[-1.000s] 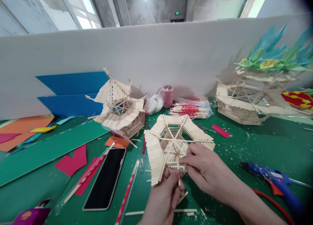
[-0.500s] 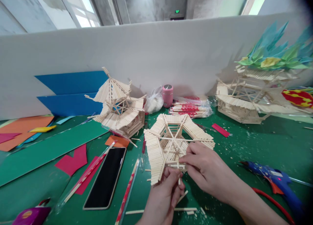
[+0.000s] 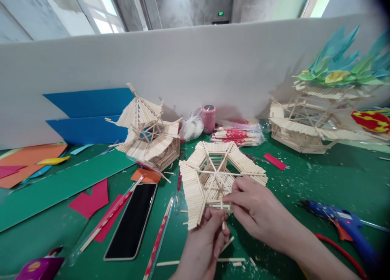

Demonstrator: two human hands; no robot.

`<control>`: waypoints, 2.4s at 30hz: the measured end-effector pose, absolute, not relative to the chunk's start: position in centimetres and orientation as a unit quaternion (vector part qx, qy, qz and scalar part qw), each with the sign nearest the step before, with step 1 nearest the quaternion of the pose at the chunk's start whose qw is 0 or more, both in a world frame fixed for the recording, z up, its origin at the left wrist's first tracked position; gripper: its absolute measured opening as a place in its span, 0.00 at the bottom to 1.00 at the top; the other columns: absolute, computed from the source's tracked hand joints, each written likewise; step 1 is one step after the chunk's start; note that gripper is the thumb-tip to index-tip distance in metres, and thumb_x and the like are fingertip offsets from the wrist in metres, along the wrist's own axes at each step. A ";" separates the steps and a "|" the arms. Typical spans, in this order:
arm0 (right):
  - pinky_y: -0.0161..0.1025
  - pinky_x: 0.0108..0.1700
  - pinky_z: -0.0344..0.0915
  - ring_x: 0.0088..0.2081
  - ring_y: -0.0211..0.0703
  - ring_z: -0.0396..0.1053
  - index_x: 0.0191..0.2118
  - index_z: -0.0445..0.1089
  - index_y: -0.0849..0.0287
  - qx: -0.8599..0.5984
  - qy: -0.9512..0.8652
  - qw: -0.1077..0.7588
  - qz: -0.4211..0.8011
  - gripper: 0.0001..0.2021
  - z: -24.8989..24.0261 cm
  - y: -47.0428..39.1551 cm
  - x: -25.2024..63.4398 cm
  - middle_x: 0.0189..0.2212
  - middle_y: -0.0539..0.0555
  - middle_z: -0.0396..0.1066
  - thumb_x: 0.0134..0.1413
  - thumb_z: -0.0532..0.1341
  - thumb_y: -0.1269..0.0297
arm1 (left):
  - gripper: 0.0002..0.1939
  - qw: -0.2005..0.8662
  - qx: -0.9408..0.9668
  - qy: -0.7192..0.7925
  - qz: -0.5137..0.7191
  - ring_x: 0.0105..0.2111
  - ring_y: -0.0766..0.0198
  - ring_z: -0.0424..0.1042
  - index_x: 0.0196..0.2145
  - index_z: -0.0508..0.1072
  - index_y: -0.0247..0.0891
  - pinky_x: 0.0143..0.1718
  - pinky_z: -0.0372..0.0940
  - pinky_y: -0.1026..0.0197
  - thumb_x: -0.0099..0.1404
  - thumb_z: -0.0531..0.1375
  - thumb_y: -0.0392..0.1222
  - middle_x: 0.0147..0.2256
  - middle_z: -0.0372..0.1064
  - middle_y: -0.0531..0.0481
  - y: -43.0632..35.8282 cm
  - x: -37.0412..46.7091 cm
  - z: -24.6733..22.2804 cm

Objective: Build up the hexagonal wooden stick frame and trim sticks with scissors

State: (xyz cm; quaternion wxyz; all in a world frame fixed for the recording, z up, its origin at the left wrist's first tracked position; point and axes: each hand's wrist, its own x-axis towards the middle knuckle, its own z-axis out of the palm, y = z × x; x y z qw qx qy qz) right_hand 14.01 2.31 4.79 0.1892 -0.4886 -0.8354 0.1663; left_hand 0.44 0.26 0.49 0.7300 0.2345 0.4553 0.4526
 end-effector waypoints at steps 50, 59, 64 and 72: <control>0.37 0.31 0.53 0.32 0.41 0.56 0.33 0.70 0.56 -0.487 -0.832 0.200 0.174 0.11 4.4 2.2 14.0 0.26 0.52 0.59 0.49 0.52 0.76 | 0.11 0.726 0.246 0.464 0.445 0.08 0.82 0.49 0.18 0.66 0.31 0.14 0.41 0.72 0.54 0.57 0.39 0.13 0.64 0.54 0.3 0.4 0.4; 0.37 0.31 0.52 0.32 0.41 0.56 0.33 0.70 0.57 -0.486 -0.831 0.206 0.175 0.11 4.5 2.3 14.1 0.26 0.51 0.59 0.49 0.53 0.76 | 0.11 0.729 0.233 0.468 0.442 0.08 0.82 0.49 0.17 0.66 0.31 0.12 0.40 0.73 0.53 0.58 0.39 0.13 0.64 0.53 0.4 0.4 0.4; 0.37 0.31 0.52 0.32 0.41 0.56 0.32 0.70 0.57 -0.489 -0.830 0.200 0.179 0.11 4.7 2.2 14.0 0.26 0.51 0.59 0.49 0.52 0.76 | 0.11 0.728 0.242 0.463 0.445 0.08 0.82 0.48 0.18 0.67 0.30 0.12 0.37 0.73 0.54 0.57 0.39 0.14 0.64 0.53 0.4 0.4 0.3; 0.37 0.31 0.52 0.32 0.41 0.56 0.32 0.70 0.57 -0.489 -0.831 0.200 0.174 0.11 4.5 2.4 14.1 0.26 0.51 0.59 0.49 0.52 0.76 | 0.10 0.728 0.241 0.461 0.446 0.08 0.82 0.49 0.20 0.68 0.30 0.13 0.41 0.73 0.56 0.56 0.38 0.14 0.64 0.54 0.3 0.3 0.1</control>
